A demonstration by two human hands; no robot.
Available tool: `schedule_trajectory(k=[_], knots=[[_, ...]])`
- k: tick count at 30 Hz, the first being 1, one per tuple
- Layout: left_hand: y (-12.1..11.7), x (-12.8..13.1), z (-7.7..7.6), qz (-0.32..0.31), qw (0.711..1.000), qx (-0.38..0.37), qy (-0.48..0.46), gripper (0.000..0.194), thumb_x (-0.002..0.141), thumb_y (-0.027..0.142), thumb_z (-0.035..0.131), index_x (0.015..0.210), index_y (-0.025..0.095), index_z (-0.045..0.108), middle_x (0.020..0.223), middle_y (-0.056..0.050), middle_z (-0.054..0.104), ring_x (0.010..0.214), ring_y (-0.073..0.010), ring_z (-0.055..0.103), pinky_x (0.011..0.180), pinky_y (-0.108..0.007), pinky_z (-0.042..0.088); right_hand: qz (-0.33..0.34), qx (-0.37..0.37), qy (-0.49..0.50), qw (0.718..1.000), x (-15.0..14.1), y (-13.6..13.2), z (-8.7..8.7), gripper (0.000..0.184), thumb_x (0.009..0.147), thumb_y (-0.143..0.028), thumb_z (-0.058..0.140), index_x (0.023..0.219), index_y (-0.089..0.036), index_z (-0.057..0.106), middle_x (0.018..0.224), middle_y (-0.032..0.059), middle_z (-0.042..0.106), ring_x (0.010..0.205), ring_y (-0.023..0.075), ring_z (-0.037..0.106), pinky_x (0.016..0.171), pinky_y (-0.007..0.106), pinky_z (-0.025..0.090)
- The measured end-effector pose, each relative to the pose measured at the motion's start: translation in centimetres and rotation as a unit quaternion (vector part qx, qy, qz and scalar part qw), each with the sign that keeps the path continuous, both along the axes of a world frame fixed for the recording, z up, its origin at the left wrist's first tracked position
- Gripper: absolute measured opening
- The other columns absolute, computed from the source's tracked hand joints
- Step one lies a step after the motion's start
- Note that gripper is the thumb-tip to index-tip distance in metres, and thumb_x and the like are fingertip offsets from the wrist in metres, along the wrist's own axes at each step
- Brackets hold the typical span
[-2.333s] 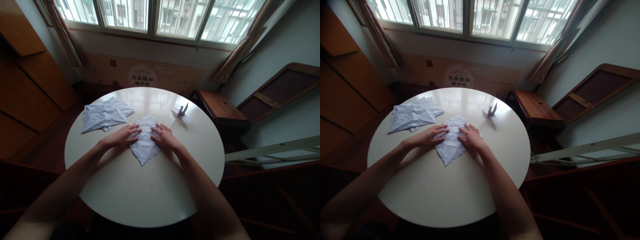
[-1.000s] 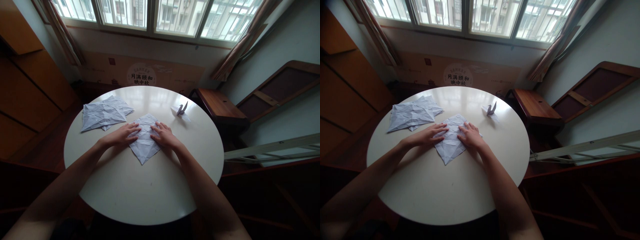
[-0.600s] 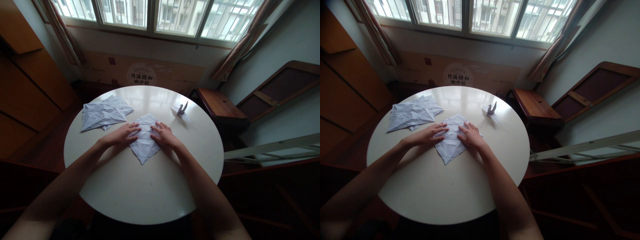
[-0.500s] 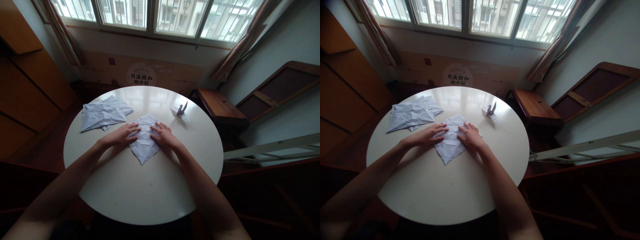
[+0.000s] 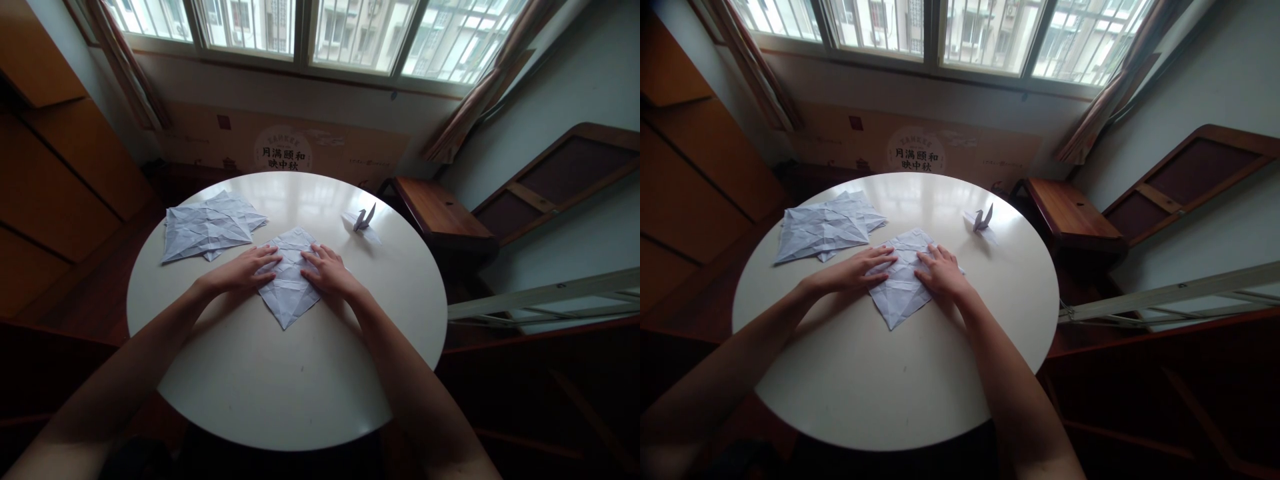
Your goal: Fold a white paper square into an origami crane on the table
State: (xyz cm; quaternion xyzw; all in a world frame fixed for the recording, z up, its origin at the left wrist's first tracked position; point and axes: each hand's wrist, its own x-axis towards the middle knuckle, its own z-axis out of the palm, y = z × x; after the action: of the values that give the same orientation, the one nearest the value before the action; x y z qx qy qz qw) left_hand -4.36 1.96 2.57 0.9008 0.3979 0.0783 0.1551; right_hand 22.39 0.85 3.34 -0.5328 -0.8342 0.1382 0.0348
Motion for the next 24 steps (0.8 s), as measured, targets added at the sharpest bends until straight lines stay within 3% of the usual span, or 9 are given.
schedule_trajectory(k=[24], knots=[[-0.14,0.11,0.37,-0.003,1.000,-0.001,0.015,0.063,0.098,0.059,0.039,0.147,0.021,0.046,0.158,-0.014,0.035,0.148,-0.0304,0.028,0.120,-0.048,0.024,0.002,0.003,0.006,1.000,0.01,-0.05,0.03,0.059,0.098,-0.050,0.045,0.150,-0.023,0.043,0.161,0.0126,0.027,0.150,0.0339,0.019,0.119,0.048,0.020]])
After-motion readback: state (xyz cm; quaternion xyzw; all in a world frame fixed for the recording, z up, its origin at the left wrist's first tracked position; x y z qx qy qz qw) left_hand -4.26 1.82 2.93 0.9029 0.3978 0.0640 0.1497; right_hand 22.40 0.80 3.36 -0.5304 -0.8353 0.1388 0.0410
